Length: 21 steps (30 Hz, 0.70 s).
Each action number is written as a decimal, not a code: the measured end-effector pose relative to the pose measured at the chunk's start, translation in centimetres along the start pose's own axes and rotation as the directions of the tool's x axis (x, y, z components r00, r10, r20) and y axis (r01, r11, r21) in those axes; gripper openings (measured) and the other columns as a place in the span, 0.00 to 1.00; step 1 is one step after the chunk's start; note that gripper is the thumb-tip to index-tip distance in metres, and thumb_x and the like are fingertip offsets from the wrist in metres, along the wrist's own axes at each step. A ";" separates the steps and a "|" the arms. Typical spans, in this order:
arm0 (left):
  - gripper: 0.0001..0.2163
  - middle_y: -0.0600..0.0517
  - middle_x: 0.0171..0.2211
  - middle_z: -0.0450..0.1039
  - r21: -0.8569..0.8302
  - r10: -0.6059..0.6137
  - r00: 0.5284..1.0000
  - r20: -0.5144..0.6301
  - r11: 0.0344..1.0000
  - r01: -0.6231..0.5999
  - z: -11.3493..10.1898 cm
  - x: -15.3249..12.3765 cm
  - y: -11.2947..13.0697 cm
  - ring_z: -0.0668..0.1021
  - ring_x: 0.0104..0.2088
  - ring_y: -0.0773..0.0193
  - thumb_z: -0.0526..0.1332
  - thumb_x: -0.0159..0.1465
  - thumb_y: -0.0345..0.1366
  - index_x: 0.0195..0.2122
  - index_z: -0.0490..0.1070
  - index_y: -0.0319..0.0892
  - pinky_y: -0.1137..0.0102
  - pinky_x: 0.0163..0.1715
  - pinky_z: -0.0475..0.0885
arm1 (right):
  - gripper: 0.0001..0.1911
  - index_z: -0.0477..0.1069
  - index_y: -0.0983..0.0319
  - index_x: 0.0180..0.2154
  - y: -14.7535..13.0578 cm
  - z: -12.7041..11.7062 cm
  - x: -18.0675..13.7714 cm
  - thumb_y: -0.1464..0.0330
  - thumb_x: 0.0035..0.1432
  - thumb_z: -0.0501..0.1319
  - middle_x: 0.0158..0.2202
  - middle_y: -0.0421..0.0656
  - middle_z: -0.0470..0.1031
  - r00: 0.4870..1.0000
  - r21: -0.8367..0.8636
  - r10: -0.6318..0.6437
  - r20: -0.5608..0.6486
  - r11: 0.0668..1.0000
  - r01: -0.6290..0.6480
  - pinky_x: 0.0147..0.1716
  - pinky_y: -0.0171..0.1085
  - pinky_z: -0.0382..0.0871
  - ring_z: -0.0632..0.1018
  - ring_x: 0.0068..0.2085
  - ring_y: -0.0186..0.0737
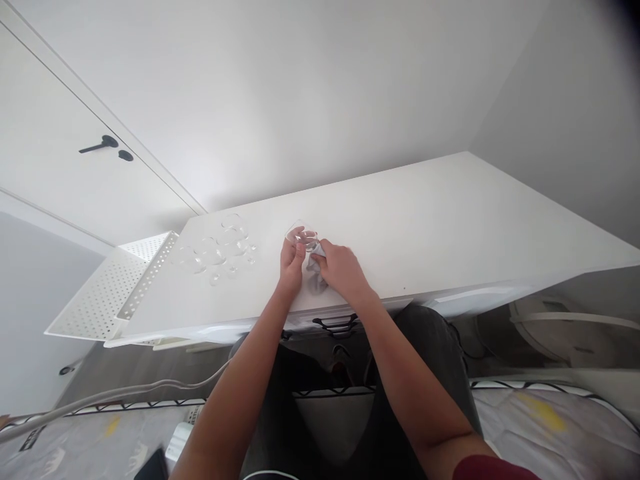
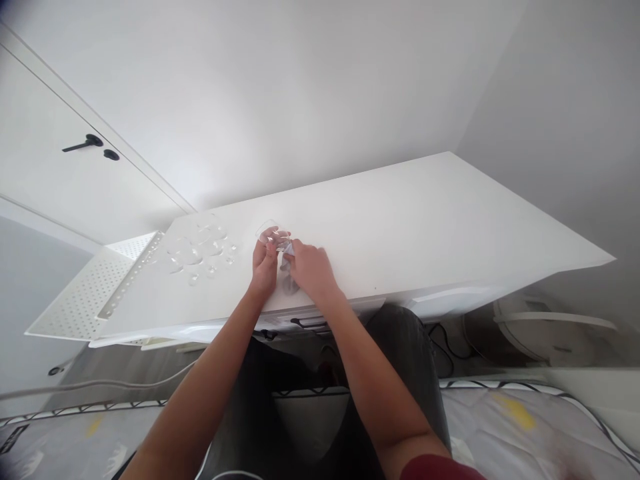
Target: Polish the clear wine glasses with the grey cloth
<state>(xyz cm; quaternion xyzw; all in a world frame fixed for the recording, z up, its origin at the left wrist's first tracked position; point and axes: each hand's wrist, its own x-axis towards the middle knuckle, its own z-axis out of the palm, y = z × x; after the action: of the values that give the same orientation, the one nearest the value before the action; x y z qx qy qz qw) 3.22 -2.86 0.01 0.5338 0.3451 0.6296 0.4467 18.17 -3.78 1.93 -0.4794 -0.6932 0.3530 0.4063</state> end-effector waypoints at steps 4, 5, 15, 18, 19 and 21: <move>0.24 0.43 0.52 0.78 0.003 0.013 1.000 -0.028 1.000 -0.013 -0.2 0.2 -0.4 0.80 0.52 0.55 0.62 0.67 0.57 0.56 0.71 0.45 0.57 0.57 0.73 | 0.15 0.66 0.58 0.31 0.3 0.2 0.5 0.59 0.69 0.56 0.27 0.43 0.73 1.000 -0.088 -0.019 -0.009 0.996 0.018 0.37 0.41 0.62 0.72 0.31 0.43; 0.24 0.43 0.52 0.78 -0.005 0.014 0.999 -0.031 1.000 -0.014 -0.2 0.2 -0.4 0.80 0.52 0.54 0.62 0.68 0.56 0.56 0.71 0.44 0.57 0.58 0.72 | 0.17 0.64 0.58 0.29 0.6 0.1 0.7 0.57 0.69 0.54 0.26 0.41 0.71 1.000 -0.020 0.003 0.011 1.000 -0.003 0.35 0.39 0.61 0.71 0.30 0.42; 0.26 0.42 0.52 0.77 -0.002 0.092 0.994 0.058 0.996 -0.092 -0.3 0.4 0.0 0.83 0.49 0.50 0.73 0.61 0.49 0.56 0.68 0.47 0.53 0.52 0.76 | 0.17 0.69 0.58 0.40 3.1 -3.8 0.8 0.52 0.69 0.52 0.38 0.45 0.76 0.734 0.251 0.224 -0.641 0.965 -0.075 0.41 0.42 0.67 0.74 0.39 0.45; 0.26 0.45 0.54 0.74 -0.037 0.097 0.995 0.022 0.995 -0.096 -0.1 0.5 0.3 0.82 0.54 0.46 0.74 0.60 0.48 0.55 0.65 0.52 0.52 0.51 0.78 | 0.18 0.70 0.57 0.47 2.8 -3.0 0.7 0.51 0.65 0.58 0.41 0.46 0.78 0.822 0.634 0.389 -0.416 0.772 -0.044 0.40 0.42 0.71 0.78 0.41 0.45; 0.27 0.45 0.55 0.73 -0.041 0.098 0.995 0.008 0.994 -0.098 0.0 0.4 0.5 0.82 0.55 0.46 0.74 0.59 0.47 0.55 0.64 0.53 0.52 0.52 0.78 | 0.19 0.71 0.57 0.48 2.7 -2.5 0.7 0.52 0.63 0.60 0.41 0.46 0.79 0.888 0.754 0.392 -0.241 0.651 -0.083 0.39 0.42 0.72 0.79 0.41 0.45; 0.28 0.47 0.56 0.71 -0.041 0.100 0.995 -0.014 0.994 -0.100 0.2 0.3 0.7 0.81 0.56 0.47 0.75 0.58 0.46 0.54 0.63 0.54 0.52 0.53 0.78 | 0.20 0.73 0.59 0.48 2.4 -1.3 0.8 0.53 0.60 0.63 0.42 0.47 0.80 0.936 0.882 0.351 0.034 0.431 -0.194 0.38 0.43 0.75 0.80 0.41 0.46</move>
<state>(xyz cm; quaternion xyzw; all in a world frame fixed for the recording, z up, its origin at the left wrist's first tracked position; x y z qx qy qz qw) 3.27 -2.80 0.79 0.5374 0.3075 0.6612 0.4235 20.06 -2.16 0.58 -0.3366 -0.2952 0.6783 0.5827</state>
